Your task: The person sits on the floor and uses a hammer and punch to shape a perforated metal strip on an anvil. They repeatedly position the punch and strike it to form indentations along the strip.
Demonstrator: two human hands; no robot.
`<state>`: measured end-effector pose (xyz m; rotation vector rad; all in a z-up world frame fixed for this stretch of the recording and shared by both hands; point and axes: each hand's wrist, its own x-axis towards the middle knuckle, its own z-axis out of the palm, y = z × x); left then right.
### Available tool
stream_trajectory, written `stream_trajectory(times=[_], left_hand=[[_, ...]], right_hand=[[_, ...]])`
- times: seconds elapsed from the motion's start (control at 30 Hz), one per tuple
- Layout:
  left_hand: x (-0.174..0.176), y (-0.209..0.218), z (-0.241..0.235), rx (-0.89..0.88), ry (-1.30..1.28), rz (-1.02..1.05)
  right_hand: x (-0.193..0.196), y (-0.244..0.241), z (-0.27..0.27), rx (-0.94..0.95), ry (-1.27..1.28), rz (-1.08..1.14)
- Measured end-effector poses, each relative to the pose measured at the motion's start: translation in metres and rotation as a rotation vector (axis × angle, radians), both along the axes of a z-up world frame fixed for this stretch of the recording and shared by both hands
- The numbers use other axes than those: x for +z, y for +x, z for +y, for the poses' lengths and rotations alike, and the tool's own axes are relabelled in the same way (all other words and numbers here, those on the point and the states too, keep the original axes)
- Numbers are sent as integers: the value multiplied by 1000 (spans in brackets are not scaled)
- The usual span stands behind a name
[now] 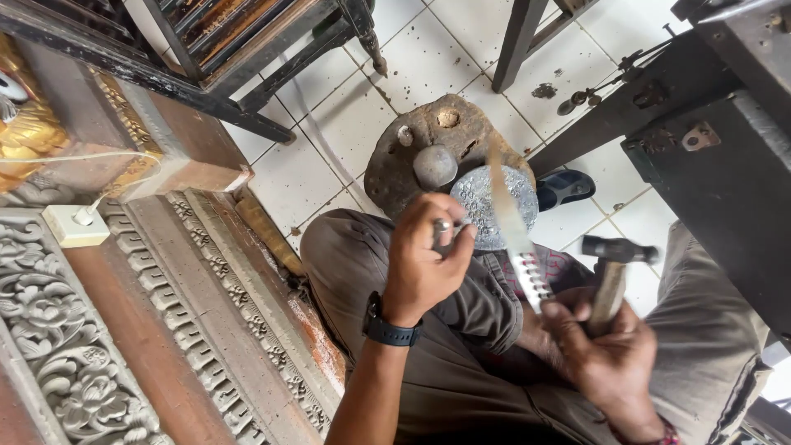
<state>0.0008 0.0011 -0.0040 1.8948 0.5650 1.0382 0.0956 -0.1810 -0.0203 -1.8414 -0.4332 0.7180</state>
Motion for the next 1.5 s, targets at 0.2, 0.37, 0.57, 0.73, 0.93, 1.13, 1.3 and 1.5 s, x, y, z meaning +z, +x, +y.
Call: stream_trajectory(times=[0.2, 0.37, 0.57, 0.73, 0.93, 1.13, 1.3, 1.5], left_hand=[[-16, 12, 1, -307, 217, 412], [-21, 17, 2, -385, 342, 533], [-14, 20, -1, -421, 436, 575], [-10, 21, -5, -436, 470, 583], [-11, 25, -6, -472, 492, 600], [-34, 21, 1, -443, 425, 639], [-22, 22, 5, -337, 380, 543], [58, 52, 6, -184, 326, 248]], right_hand=[[2, 20, -19, -147, 11, -162], [7, 23, -32, -214, -28, -100], [9, 18, -45, -256, -124, -34], [9, 17, -52, -267, -228, -37], [-14, 17, -66, -272, -55, -43], [-12, 17, -71, -231, -104, -32], [-7, 18, -71, -194, -78, -60], [-5, 23, -69, -191, -167, -28]])
